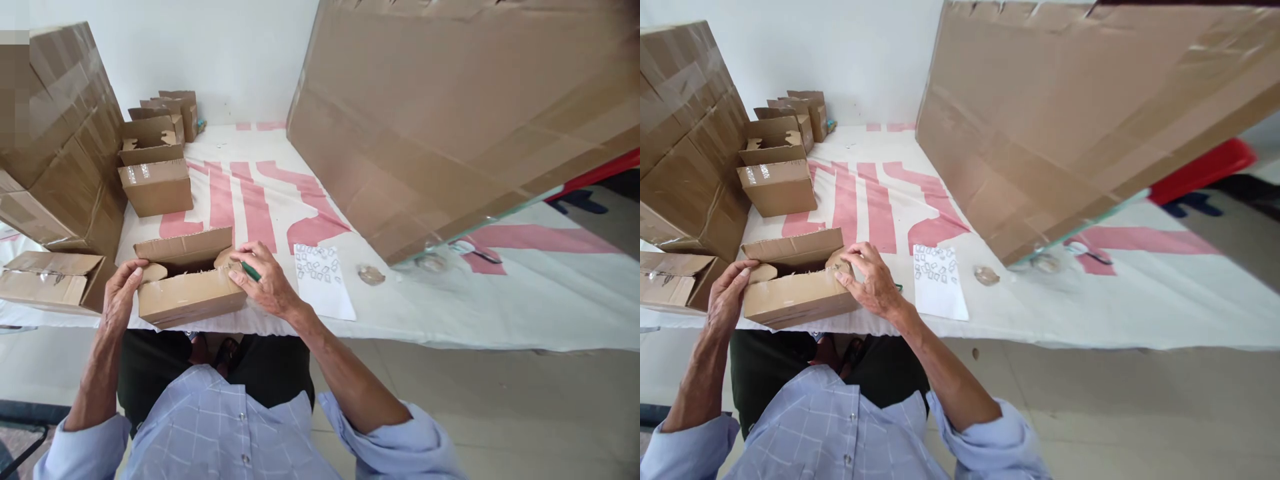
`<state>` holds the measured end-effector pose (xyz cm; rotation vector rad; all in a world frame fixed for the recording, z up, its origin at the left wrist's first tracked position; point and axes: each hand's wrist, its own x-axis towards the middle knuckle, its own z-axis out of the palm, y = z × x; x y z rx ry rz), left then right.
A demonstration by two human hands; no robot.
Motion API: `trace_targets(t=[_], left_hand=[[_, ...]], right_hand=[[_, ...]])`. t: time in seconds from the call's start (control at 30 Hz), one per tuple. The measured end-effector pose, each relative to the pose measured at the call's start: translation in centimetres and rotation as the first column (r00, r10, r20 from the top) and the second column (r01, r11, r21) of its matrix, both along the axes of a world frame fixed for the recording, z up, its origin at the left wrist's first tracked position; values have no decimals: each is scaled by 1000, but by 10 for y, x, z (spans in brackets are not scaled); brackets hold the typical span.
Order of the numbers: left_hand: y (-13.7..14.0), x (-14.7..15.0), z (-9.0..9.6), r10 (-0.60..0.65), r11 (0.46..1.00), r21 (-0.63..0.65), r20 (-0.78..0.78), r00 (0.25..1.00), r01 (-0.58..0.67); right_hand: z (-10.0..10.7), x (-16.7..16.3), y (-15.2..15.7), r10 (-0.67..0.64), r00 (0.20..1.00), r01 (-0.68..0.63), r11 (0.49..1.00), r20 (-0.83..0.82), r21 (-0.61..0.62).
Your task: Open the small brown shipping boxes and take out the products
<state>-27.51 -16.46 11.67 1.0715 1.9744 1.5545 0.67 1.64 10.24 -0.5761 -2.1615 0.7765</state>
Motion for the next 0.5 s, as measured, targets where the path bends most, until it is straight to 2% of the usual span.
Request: trace_targets(t=[0.17,0.33,0.5], left_hand=[[6,10,11,61,998,-18,133,989,-60],[9,10,10,91,996,-27,146,985,-88],[10,9,10,50,999,7,151,987,-52]], right_hand=[[6,5,-9,69,997,-68,997,-45,23],[14,10,-16,111,990,-117,991,-90,-68],[23,10,-21,148,983,-162,978,-110,-134]])
